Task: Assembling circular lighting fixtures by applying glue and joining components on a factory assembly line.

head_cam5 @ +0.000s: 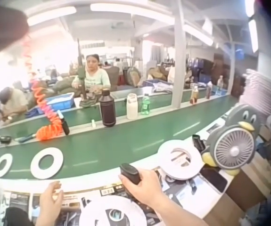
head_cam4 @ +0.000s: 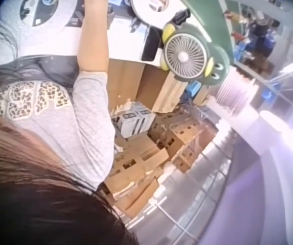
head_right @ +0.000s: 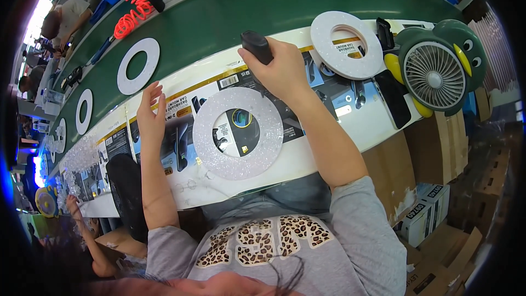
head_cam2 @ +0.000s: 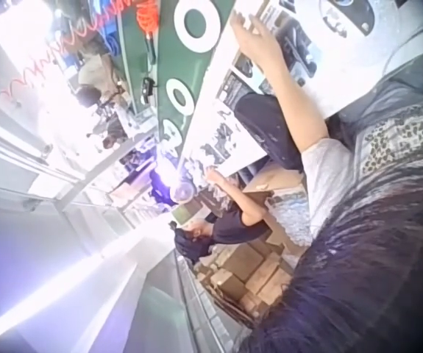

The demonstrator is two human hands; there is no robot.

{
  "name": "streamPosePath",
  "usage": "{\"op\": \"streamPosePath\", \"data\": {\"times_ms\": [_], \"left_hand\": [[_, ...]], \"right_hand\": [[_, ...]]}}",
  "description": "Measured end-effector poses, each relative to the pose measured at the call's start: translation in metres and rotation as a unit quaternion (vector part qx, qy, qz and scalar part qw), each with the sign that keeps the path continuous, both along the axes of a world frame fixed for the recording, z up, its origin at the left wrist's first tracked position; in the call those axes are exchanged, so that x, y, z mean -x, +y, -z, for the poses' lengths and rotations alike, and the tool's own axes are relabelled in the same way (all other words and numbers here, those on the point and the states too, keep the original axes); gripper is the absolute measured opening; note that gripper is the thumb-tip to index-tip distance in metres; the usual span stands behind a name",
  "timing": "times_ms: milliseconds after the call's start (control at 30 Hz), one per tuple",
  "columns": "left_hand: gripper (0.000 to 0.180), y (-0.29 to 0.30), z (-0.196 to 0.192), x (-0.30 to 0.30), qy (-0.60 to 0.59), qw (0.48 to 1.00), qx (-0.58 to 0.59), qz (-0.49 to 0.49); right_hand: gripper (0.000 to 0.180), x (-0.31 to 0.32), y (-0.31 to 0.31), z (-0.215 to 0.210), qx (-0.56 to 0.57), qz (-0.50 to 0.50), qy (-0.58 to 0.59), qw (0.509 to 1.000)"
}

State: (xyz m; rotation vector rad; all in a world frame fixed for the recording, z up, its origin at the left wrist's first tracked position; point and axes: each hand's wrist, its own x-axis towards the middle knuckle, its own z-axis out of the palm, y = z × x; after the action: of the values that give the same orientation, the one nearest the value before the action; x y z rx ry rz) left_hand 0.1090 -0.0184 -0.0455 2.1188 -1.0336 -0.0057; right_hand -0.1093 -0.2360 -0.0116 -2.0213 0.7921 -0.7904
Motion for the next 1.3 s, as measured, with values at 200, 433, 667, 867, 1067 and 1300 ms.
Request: {"op": "streamPosePath", "data": {"times_ms": [200, 433, 667, 867, 1067, 1300], "left_hand": [[0.033, 0.000, 0.000, 0.001, -0.002, 1.000, 0.005, 0.006], [0.033, 0.000, 0.000, 0.001, -0.001, 1.000, -0.009, 0.005], [0.033, 0.000, 0.001, 0.000, -0.005, 1.000, -0.011, 0.005], [0.033, 0.001, -0.002, 0.002, -0.006, 1.000, -0.012, 0.003], [0.033, 0.000, -0.002, 0.003, -0.007, 1.000, -0.013, 0.004], [0.033, 0.000, -0.001, 0.002, -0.009, 1.000, -0.012, 0.006]], "right_hand": [[0.038, 0.003, 0.008, -0.006, -0.040, -0.012, -0.060, 0.997], [0.037, -0.002, 0.014, -0.001, -0.086, -0.052, -0.074, 0.992], [0.038, -0.004, 0.014, 0.003, -0.092, -0.059, -0.064, 0.992], [0.040, -0.005, 0.015, 0.002, -0.094, -0.063, -0.051, 0.992], [0.040, -0.005, 0.013, 0.004, -0.092, -0.061, -0.033, 0.993], [0.040, -0.005, 0.013, 0.004, -0.081, -0.060, -0.029, 0.994]]}}
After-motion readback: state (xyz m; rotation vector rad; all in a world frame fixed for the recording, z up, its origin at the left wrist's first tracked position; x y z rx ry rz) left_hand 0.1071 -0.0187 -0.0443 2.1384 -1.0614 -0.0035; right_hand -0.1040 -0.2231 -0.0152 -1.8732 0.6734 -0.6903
